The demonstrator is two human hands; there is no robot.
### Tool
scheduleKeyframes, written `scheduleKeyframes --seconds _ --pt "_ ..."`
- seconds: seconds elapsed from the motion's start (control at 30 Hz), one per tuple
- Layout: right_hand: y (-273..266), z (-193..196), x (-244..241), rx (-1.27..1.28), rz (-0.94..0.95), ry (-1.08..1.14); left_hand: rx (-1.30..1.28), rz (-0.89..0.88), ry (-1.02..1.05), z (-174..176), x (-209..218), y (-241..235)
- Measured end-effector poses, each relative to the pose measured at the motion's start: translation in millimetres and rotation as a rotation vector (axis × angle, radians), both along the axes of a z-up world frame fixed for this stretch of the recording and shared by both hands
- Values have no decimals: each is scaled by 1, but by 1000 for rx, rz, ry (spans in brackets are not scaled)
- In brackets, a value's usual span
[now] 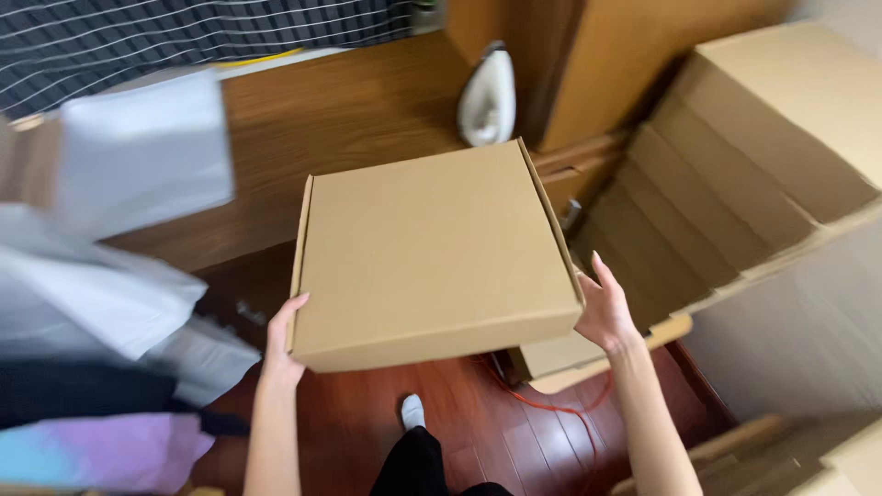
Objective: The person unpacks t-shirts from cardboard boxes, removes them from plastic bags, and hangs them on a clothing rack. The person also places empty plastic bags into boxes and stacks the boxes.
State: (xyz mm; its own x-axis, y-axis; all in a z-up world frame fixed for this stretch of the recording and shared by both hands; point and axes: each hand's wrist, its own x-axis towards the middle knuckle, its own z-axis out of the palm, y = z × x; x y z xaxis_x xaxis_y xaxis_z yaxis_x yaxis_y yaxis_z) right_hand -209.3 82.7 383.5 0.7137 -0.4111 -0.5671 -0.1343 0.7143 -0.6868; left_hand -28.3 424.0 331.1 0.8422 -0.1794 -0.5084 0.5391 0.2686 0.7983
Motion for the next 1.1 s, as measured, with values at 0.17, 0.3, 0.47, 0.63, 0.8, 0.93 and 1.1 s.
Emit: scheduleKeyframes --seconds 0.17,0.3,0.47,0.63,0.8,0.93,1.1 --pt "19 -27 78 -50 217 -51 -36 90 -35 -23 57 35" --pt "28 -34 148 -79 239 -50 -12 78 -38 -4 104 44" --pt "45 -25 230 -71 248 -98 15 83 -13 39 161 48" --pt "54 -37 298 -53 189 -161 -31 57 4 59 221 47" --pt "61 -57 348 -105 161 -125 45 -48 -3 59 242 53" --pt "82 -35 359 -165 209 -19 203 -63 -29 41 244 58" --pt "49 -93 359 -300 276 121 332 -52 -9 48 226 58"
